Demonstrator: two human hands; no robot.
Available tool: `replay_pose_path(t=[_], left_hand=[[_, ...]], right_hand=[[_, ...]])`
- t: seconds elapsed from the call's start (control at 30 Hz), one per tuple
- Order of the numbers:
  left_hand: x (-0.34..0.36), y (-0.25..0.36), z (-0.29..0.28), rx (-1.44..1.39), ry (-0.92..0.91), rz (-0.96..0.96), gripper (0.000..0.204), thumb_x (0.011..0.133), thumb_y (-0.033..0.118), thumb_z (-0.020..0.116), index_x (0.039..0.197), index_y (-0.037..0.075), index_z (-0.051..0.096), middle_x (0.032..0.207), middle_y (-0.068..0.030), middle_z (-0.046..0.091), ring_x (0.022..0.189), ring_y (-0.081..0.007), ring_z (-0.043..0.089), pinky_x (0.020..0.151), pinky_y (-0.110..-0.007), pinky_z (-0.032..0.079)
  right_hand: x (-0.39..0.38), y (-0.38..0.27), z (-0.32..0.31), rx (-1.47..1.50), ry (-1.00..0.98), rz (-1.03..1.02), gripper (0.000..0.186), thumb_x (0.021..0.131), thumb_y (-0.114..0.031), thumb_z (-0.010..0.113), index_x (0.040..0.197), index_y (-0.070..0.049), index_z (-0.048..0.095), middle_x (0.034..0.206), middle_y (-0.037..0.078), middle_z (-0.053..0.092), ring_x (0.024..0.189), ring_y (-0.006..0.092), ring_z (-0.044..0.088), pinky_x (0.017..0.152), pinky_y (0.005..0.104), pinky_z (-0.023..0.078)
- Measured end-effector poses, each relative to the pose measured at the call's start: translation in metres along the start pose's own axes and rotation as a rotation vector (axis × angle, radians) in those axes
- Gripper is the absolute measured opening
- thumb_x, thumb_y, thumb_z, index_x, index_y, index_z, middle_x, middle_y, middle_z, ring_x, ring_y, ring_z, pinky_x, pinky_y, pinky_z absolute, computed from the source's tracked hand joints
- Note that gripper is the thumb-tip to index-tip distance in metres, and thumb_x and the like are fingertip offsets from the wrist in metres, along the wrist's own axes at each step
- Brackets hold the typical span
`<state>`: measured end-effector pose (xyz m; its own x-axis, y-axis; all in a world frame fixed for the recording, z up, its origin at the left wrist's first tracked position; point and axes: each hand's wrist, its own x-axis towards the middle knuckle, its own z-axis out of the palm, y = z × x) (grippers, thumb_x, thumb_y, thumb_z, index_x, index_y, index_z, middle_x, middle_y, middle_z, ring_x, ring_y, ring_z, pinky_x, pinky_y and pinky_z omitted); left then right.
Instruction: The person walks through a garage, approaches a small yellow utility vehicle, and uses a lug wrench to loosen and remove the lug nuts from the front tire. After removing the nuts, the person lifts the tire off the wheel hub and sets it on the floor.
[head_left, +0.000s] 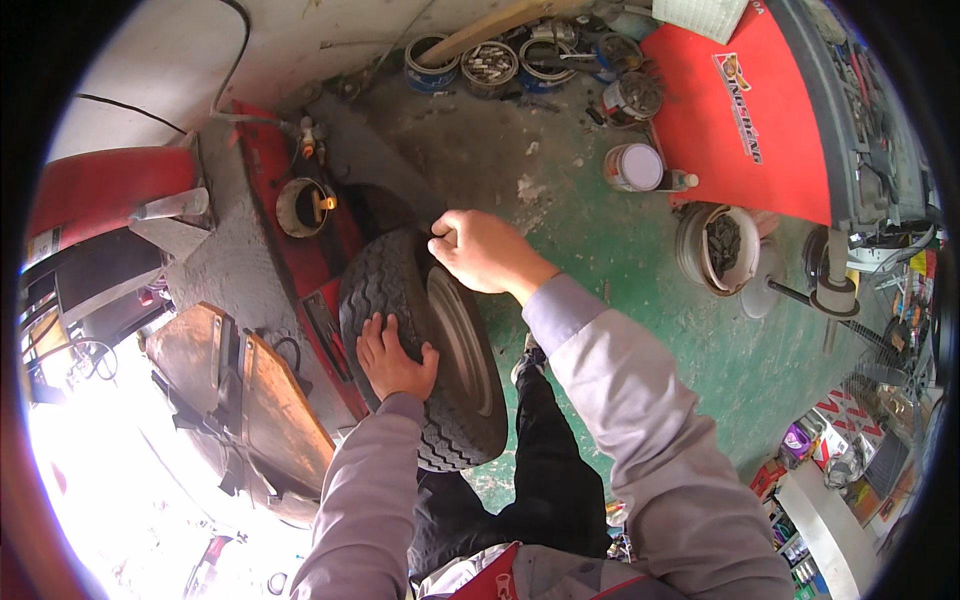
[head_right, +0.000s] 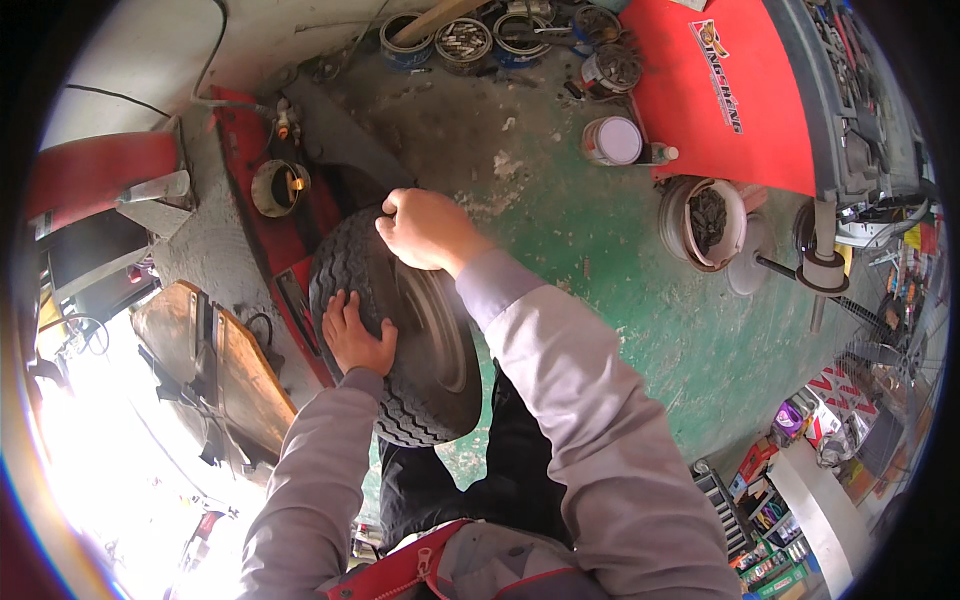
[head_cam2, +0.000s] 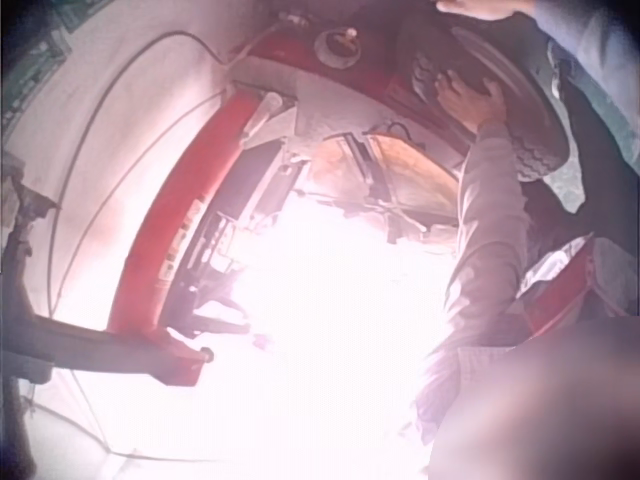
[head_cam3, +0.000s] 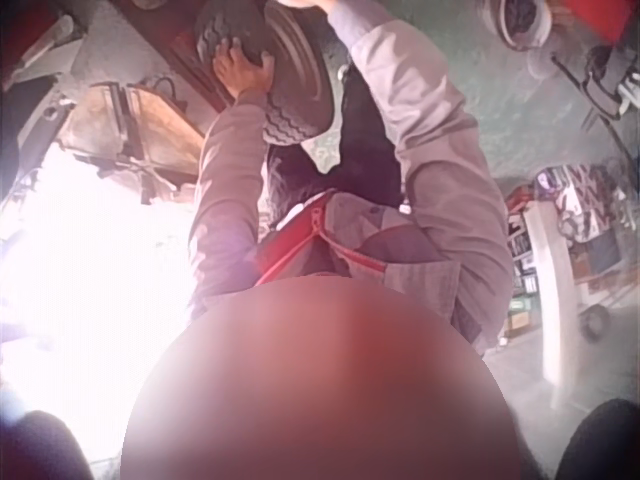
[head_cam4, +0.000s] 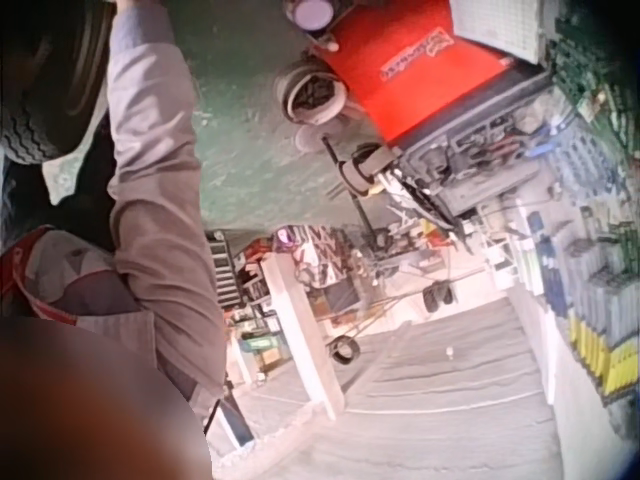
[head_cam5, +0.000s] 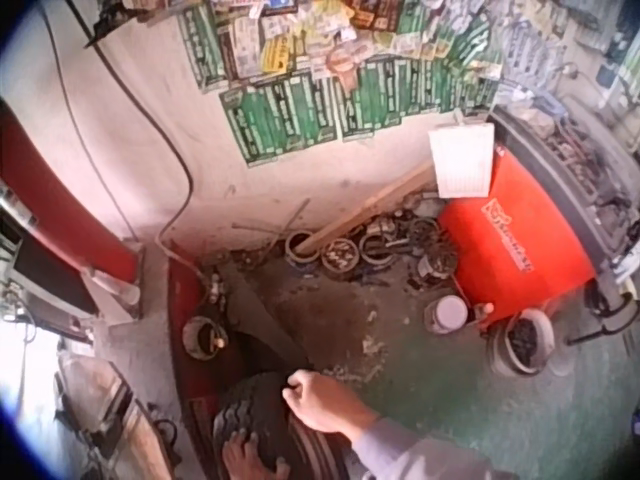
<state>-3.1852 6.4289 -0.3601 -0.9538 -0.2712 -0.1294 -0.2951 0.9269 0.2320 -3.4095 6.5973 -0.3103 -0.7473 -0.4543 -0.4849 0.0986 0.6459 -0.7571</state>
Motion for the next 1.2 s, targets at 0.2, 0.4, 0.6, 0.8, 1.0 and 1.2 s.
replay_pose_path(t=[0.2, 0.4, 0.6, 0.8, 1.0, 1.2], left_hand=[[0.002, 0.003, -0.001, -0.003, -0.001, -0.002, 0.070, 0.077, 0.033, 0.071, 0.138, 0.002, 0.057, 0.150, -0.0203, 0.049, 0.146, -0.0411, 0.040, 0.123, -0.057, 0.028], [0.008, 0.005, -0.002, -0.005, -0.005, 0.002, 0.070, 0.077, 0.033, 0.072, 0.138, 0.002, 0.057, 0.150, -0.0200, 0.049, 0.145, -0.0410, 0.040, 0.122, -0.056, 0.028], [0.017, 0.004, -0.001, -0.013, -0.013, 0.005, 0.071, 0.077, 0.034, 0.072, 0.138, 0.002, 0.057, 0.150, -0.0202, 0.049, 0.145, -0.0416, 0.041, 0.122, -0.057, 0.028], [0.027, 0.001, -0.002, -0.010, -0.047, 0.016, 0.071, 0.077, 0.035, 0.072, 0.138, 0.002, 0.057, 0.150, -0.0213, 0.049, 0.144, -0.0424, 0.041, 0.122, -0.058, 0.028], [0.027, 0.001, 0.001, -0.005, -0.026, 0.021, 0.071, 0.076, 0.035, 0.072, 0.138, 0.001, 0.057, 0.149, -0.0212, 0.050, 0.145, -0.0421, 0.041, 0.123, -0.057, 0.027], [0.008, 0.001, 0.003, 0.014, -0.028, -0.007, 0.073, 0.077, 0.035, 0.072, 0.140, 0.002, 0.055, 0.153, -0.0203, 0.047, 0.148, -0.0409, 0.038, 0.124, -0.057, 0.026]], right_hand=[[0.002, 0.000, -0.004, 0.004, 0.004, 0.001, 0.037, 0.100, -0.030, 0.065, 0.119, 0.002, 0.070, 0.107, 0.018, 0.078, 0.102, 0.0336, 0.074, 0.091, 0.0419, 0.057], [0.012, -0.004, -0.012, 0.028, 0.040, -0.005, 0.036, 0.100, -0.030, 0.065, 0.117, 0.000, 0.071, 0.106, 0.017, 0.078, 0.101, 0.0337, 0.074, 0.089, 0.0421, 0.057], [0.018, -0.011, -0.014, -0.005, 0.056, 0.042, 0.033, 0.101, -0.031, 0.064, 0.115, -0.002, 0.073, 0.104, 0.015, 0.078, 0.100, 0.0334, 0.074, 0.088, 0.0430, 0.058], [0.019, -0.014, -0.018, 0.028, 0.064, 0.084, 0.036, 0.099, -0.034, 0.063, 0.118, -0.005, 0.074, 0.112, 0.019, 0.076, 0.107, 0.0379, 0.071, 0.094, 0.0481, 0.056], [0.009, -0.011, -0.011, -0.078, 0.026, 0.019, 0.037, 0.099, -0.035, 0.065, 0.118, -0.005, 0.072, 0.106, 0.015, 0.077, 0.102, 0.0360, 0.072, 0.090, 0.0479, 0.057], [-0.017, 0.001, 0.002, -0.143, -0.019, -0.075, 0.039, 0.097, -0.032, 0.067, 0.123, -0.004, 0.070, 0.106, 0.013, 0.078, 0.098, 0.0338, 0.074, 0.087, 0.0456, 0.058]])
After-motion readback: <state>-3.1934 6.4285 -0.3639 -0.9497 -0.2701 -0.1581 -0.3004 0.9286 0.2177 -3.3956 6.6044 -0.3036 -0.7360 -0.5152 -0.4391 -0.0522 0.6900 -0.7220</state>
